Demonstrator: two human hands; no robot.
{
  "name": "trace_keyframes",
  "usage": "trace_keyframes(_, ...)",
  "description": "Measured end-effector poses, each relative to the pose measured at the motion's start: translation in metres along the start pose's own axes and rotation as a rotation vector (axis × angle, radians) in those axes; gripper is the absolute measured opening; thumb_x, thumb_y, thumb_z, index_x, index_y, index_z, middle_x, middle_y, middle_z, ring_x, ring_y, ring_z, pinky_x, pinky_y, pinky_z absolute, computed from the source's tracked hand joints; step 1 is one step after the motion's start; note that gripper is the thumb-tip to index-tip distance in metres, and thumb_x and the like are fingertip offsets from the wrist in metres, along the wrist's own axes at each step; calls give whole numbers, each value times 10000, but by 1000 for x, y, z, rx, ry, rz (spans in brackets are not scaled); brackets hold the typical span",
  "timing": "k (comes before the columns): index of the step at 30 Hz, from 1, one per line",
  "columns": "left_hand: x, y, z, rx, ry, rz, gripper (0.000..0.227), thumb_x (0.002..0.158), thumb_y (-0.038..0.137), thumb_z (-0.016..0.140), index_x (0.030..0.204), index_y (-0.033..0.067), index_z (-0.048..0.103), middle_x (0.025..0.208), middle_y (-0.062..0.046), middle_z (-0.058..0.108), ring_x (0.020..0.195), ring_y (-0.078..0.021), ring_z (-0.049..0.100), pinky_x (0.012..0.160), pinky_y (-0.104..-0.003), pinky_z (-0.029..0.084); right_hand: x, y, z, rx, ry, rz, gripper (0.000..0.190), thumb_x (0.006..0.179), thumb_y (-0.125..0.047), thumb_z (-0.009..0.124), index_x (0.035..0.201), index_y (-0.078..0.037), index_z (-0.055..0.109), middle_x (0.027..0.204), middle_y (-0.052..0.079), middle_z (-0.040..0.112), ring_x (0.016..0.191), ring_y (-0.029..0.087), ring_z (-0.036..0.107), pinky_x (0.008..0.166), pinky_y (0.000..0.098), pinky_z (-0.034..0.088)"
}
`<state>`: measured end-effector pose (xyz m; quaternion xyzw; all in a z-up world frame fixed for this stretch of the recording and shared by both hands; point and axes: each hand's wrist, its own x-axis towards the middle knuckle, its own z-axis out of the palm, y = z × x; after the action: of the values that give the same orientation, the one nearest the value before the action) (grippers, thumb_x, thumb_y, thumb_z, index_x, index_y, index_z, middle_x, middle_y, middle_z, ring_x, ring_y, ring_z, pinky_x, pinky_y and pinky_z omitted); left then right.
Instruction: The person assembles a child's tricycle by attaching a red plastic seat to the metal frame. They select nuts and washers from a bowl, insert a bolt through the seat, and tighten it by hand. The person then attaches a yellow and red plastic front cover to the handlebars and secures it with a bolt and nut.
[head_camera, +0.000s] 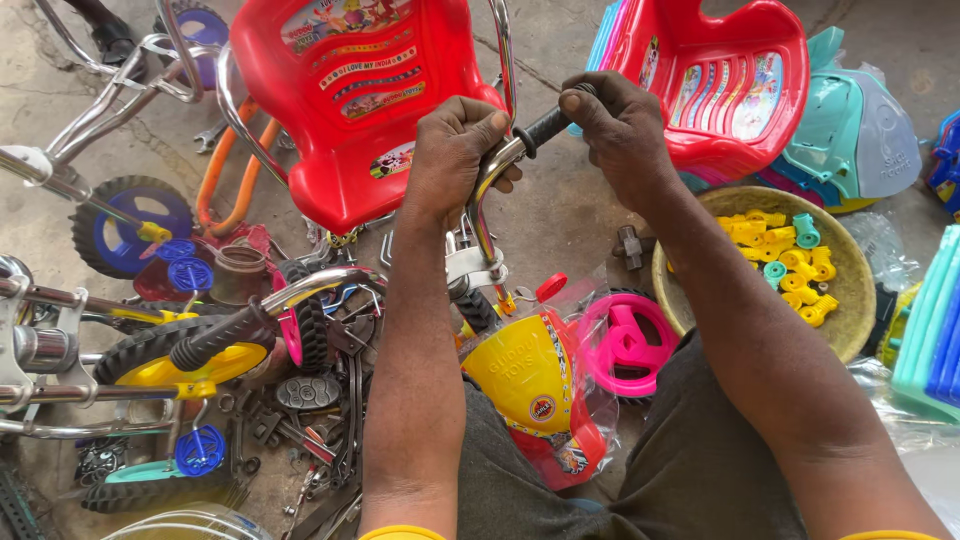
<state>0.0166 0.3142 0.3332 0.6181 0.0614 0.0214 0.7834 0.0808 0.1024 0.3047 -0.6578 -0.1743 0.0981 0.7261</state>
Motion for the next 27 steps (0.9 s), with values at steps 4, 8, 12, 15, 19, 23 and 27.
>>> trace_keyframes(4, -1, -5, -1, 25, 42, -10, 241, 943, 177, 743, 924, -50, 664, 717, -146, 717, 514, -193, 698, 408, -309, 555, -3, -3, 2, 35, -3, 13, 395, 988, -375, 729, 1203, -49, 664, 788, -70, 515, 568, -3, 400, 454, 197, 313)
trace_keyframes(8, 0, -11, 8, 35, 112, 41, 195, 940, 140, 736, 905, -51, 717, 692, -126, 709, 503, -167, 682, 416, -291, 544, -2, 2, -2, -19, 6, -47, 424, 1007, -383, 725, 1242, -35, 663, 833, -71, 548, 611, -6, 441, 480, 191, 349)
trace_keyframes(12, 0, -9, 10, 150, 113, 134, 161, 964, 102, 680, 956, -51, 730, 702, -105, 712, 531, -137, 687, 445, -281, 563, 0, 6, 2, 7, 12, -49, 456, 999, -401, 734, 1259, -34, 660, 812, -66, 529, 611, -3, 441, 476, 192, 346)
trace_keyframes(15, -2, -7, 7, 150, 159, 189, 127, 966, 55, 646, 1007, -55, 694, 748, -104, 735, 606, -131, 714, 513, -270, 585, -2, 5, 3, -10, 15, -50, 473, 994, -417, 733, 1258, -33, 658, 810, -64, 533, 617, -4, 449, 477, 192, 363)
trace_keyframes(19, -8, -9, 7, 12, 156, 284, 116, 955, -21, 687, 1054, -80, 699, 885, -120, 752, 759, -148, 750, 684, -283, 647, -4, 3, 3, -24, 19, -47, 483, 996, -429, 723, 1258, -28, 662, 805, -59, 536, 618, -1, 450, 475, 192, 366)
trace_keyframes(23, -11, -9, 3, -50, 123, 215, 134, 962, -35, 663, 1078, -79, 714, 907, -150, 773, 781, -170, 763, 708, -300, 655, -5, 1, 3, -45, 21, -57, 513, 985, -450, 717, 1262, -22, 656, 796, -52, 537, 595, 4, 440, 463, 196, 369)
trace_keyframes(27, -15, -3, -2, 25, 120, 148, 144, 969, 2, 646, 1079, -66, 709, 896, -152, 778, 790, -171, 781, 721, -299, 668, -4, -1, 2, -73, 11, -44, 544, 974, -471, 703, 1267, -15, 651, 769, -43, 533, 573, 6, 448, 445, 200, 378)
